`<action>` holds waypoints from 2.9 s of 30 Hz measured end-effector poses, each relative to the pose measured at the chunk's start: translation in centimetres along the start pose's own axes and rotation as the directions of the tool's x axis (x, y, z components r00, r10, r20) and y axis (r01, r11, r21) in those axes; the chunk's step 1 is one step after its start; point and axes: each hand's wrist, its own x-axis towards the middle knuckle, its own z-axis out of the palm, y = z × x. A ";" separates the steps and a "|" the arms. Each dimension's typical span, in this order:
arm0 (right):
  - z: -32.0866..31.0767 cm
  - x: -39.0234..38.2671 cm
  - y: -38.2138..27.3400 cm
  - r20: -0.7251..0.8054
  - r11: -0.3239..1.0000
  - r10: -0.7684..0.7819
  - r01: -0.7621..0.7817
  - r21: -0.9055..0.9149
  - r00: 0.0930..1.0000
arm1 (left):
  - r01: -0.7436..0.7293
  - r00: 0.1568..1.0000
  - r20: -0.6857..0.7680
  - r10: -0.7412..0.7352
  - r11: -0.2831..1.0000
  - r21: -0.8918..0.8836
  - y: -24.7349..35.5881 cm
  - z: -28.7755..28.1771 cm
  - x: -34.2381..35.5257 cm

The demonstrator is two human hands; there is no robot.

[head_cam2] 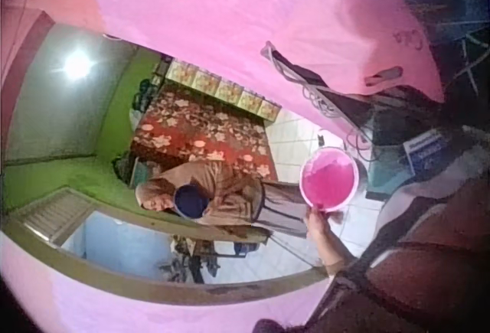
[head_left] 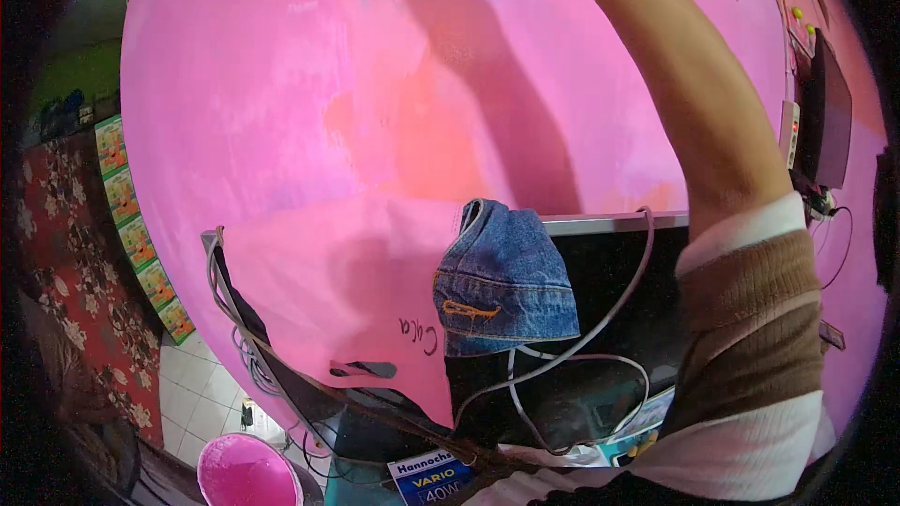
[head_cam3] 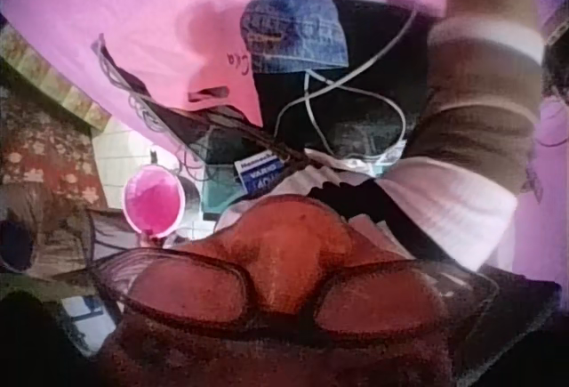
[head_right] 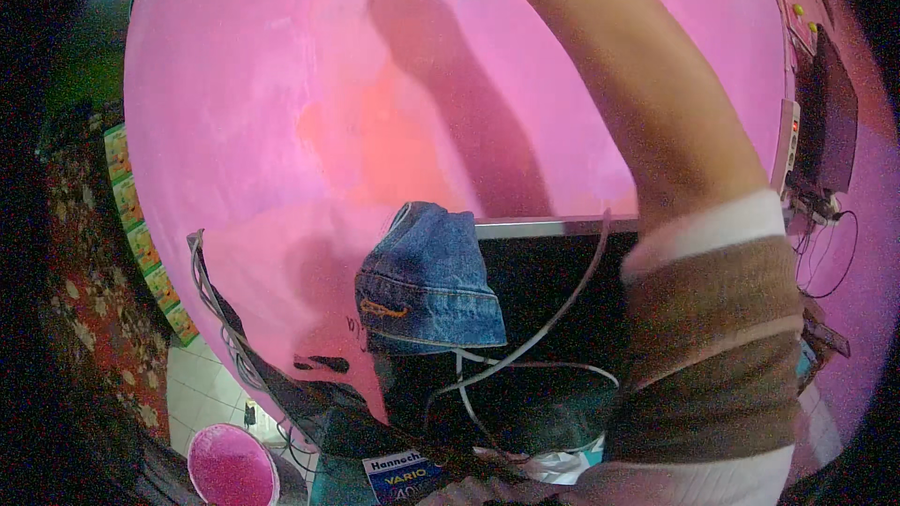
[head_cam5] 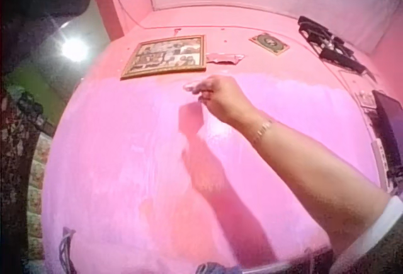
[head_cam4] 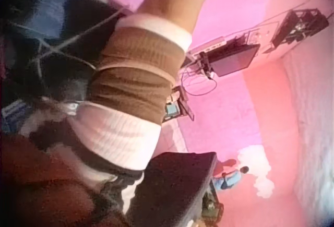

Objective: The person prepares pink paint in a small white bucket and then uses a paint brush to apply the pink paint to a wall above a television.

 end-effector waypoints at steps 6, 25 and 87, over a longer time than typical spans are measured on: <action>1.7 -4.0 -2.4 0.081 0.972 0.208 -0.198 -0.124 0.975 | 0.595 0.582 -0.453 -0.675 0.734 -0.328 2.9 2.7 -0.9; -4.8 -5.7 -3.8 0.395 0.908 0.378 -0.418 0.018 0.838 | 0.603 0.638 -0.420 -0.645 0.758 -0.248 5.5 4.3 1.1; -4.7 -1.5 -2.0 -0.022 0.957 0.138 -0.139 -0.256 0.990 | 0.561 0.656 -0.395 -0.644 0.765 -0.317 6.5 3.8 -1.2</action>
